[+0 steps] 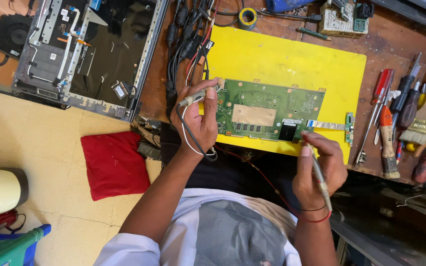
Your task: The person uses a multimeter to test points on a green circuit board placed on a yellow mat. They flip the board over to test the other side and continue probing various components with the multimeter probes.
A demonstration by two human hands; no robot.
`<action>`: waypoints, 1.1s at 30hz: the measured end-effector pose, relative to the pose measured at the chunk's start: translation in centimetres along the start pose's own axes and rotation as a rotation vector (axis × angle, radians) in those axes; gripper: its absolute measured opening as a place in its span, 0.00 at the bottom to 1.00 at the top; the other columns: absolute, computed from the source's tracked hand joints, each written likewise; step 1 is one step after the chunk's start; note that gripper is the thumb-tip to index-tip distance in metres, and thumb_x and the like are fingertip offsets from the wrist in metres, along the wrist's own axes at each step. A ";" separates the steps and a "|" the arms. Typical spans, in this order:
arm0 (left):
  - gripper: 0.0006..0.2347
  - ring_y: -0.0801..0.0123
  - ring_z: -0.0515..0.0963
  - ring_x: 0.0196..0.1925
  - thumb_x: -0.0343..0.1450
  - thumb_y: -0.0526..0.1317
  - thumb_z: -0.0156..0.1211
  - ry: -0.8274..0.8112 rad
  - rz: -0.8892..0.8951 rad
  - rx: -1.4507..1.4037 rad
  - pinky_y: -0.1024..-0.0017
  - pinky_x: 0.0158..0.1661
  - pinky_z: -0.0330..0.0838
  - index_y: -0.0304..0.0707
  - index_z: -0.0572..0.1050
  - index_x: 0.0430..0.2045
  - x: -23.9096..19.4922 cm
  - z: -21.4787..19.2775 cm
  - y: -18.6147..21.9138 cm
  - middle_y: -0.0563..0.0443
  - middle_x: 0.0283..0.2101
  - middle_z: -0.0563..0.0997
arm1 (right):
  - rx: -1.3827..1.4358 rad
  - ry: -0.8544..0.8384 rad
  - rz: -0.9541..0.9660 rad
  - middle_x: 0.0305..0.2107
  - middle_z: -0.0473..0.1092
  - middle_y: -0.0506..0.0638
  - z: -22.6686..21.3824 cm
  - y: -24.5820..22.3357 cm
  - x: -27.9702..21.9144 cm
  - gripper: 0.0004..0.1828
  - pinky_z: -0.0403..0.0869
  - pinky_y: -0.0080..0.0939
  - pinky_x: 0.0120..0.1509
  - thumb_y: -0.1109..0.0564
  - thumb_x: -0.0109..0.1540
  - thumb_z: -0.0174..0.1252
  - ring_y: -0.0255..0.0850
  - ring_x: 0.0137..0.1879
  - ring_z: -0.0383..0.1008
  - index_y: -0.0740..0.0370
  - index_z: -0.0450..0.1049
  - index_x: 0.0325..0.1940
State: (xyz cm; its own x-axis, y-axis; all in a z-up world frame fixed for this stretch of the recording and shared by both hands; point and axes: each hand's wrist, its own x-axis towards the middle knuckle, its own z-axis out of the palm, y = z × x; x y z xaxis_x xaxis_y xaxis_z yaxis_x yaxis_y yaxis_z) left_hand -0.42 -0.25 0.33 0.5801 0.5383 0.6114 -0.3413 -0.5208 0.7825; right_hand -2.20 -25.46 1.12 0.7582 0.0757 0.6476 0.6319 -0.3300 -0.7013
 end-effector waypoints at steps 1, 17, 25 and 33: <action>0.07 0.55 0.88 0.39 0.81 0.37 0.59 0.022 0.008 -0.017 0.65 0.45 0.81 0.41 0.85 0.43 0.0 0.0 0.0 0.50 0.38 0.86 | 0.029 -0.044 -0.003 0.40 0.74 0.68 0.6 -0.8 0.1 0.05 0.80 0.56 0.56 0.73 0.69 0.58 0.65 0.51 0.83 0.82 0.73 0.48; 0.05 0.53 0.85 0.33 0.79 0.35 0.64 0.015 0.005 -0.031 0.63 0.43 0.79 0.36 0.85 0.37 0.5 0.3 0.0 0.49 0.34 0.87 | 0.199 -0.273 -0.117 0.32 0.78 0.61 9.3 -2.9 1.4 0.05 0.79 0.53 0.47 0.66 0.63 0.69 0.63 0.42 0.84 0.71 0.79 0.39; 0.05 0.56 0.87 0.33 0.78 0.40 0.67 -0.005 -0.067 0.024 0.64 0.43 0.81 0.41 0.85 0.40 0.6 0.4 -0.1 0.51 0.22 0.81 | 0.073 -0.277 -0.171 0.32 0.79 0.56 9.8 -1.9 0.7 0.02 0.78 0.51 0.50 0.66 0.63 0.68 0.59 0.43 0.84 0.68 0.81 0.39; 0.06 0.51 0.86 0.34 0.79 0.41 0.66 -0.008 -0.058 0.058 0.61 0.43 0.81 0.40 0.84 0.40 0.6 0.5 -0.1 0.49 0.21 0.81 | 0.072 -0.276 -0.149 0.33 0.80 0.56 9.9 -2.1 0.7 0.01 0.78 0.51 0.51 0.65 0.64 0.67 0.58 0.44 0.84 0.67 0.81 0.40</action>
State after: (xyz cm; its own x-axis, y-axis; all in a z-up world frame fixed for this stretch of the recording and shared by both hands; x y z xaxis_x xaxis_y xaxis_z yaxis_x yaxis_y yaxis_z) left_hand 0.34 -0.25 0.57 0.6036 0.5637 0.5638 -0.2634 -0.5265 0.8084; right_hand -1.43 -15.43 0.09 0.6650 0.3740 0.6464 0.7417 -0.2296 -0.6302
